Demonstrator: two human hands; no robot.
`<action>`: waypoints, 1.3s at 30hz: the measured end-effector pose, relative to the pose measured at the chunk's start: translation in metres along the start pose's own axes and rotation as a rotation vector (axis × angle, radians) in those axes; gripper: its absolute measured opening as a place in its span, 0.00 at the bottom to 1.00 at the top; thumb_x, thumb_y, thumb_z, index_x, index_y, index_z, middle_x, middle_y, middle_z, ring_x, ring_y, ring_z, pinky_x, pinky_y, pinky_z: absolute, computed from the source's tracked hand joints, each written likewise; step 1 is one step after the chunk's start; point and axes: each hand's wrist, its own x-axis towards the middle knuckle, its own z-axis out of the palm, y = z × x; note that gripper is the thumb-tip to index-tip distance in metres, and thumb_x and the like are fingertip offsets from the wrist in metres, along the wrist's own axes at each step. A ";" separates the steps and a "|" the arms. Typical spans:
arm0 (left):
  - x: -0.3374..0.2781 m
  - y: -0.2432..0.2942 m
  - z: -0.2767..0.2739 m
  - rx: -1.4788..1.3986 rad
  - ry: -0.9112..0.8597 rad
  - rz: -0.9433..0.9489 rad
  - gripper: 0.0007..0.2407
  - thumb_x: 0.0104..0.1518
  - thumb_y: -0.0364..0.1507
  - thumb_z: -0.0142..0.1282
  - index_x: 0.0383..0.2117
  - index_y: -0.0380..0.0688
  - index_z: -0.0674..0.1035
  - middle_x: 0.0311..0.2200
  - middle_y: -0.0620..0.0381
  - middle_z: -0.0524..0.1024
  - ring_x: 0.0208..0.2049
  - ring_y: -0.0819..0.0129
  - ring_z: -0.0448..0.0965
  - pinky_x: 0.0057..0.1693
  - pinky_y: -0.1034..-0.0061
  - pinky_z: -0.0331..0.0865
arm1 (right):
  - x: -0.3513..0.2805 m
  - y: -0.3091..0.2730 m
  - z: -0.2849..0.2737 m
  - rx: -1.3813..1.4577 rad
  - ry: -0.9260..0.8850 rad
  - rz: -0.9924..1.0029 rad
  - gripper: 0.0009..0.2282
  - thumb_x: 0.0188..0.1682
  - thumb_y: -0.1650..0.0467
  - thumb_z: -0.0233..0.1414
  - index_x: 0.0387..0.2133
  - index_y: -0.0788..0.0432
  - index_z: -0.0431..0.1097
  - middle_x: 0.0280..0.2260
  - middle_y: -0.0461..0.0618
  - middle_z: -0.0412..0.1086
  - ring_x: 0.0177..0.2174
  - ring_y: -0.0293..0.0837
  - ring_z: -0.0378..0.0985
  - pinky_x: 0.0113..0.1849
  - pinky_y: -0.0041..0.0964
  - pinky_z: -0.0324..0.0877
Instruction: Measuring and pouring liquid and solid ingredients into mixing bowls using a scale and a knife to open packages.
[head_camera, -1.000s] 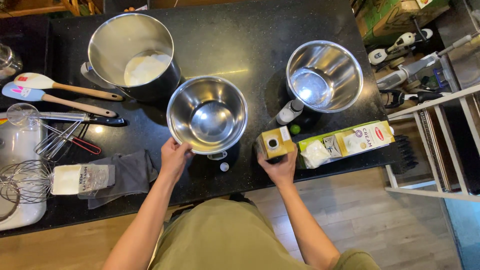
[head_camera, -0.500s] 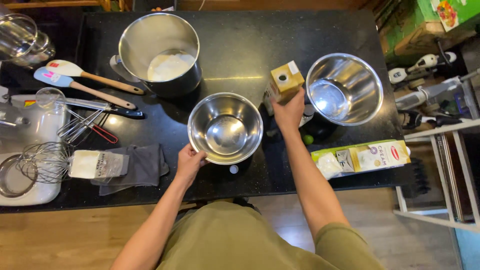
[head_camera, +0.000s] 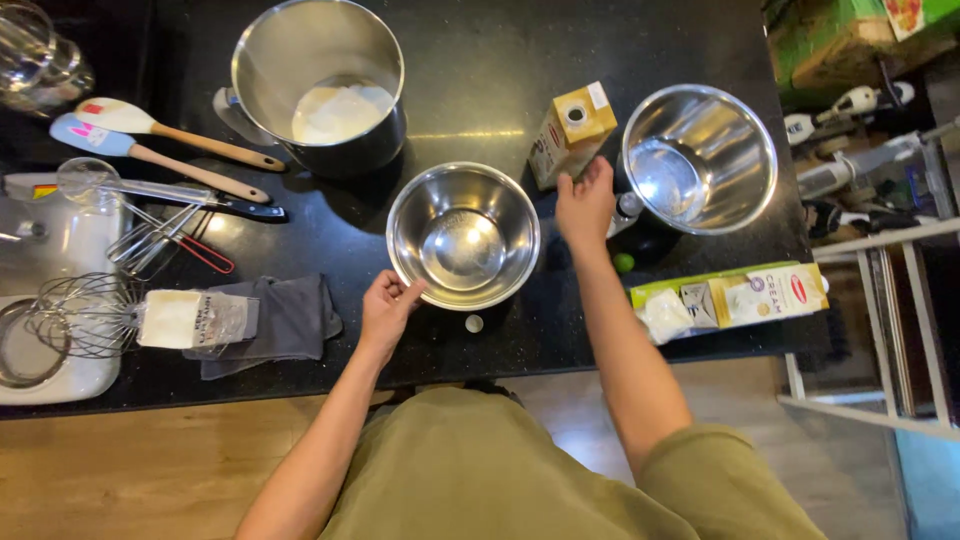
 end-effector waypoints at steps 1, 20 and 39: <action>0.001 -0.002 -0.002 0.000 -0.007 -0.012 0.07 0.60 0.27 0.62 0.35 0.40 0.74 0.32 0.59 0.79 0.32 0.79 0.79 0.40 0.83 0.73 | -0.030 -0.034 -0.003 -0.009 0.007 0.007 0.27 0.50 0.75 0.59 0.60 0.67 0.53 0.57 0.59 0.64 0.56 0.48 0.71 0.56 0.41 0.68; 0.048 0.044 -0.040 -0.040 0.299 0.239 0.12 0.68 0.37 0.54 0.35 0.43 0.70 0.24 0.59 0.75 0.23 0.73 0.77 0.34 0.79 0.74 | -0.229 -0.094 0.008 -0.754 -0.412 0.076 0.18 0.39 0.70 0.62 0.42 0.64 0.69 0.40 0.61 0.68 0.42 0.61 0.71 0.46 0.50 0.69; -0.025 0.101 0.111 0.229 -0.068 0.511 0.07 0.68 0.27 0.57 0.36 0.41 0.71 0.31 0.60 0.73 0.31 0.76 0.74 0.42 0.83 0.69 | -0.184 -0.113 -0.045 -0.659 0.014 0.087 0.17 0.44 0.73 0.61 0.47 0.60 0.67 0.43 0.56 0.66 0.27 0.50 0.74 0.32 0.43 0.72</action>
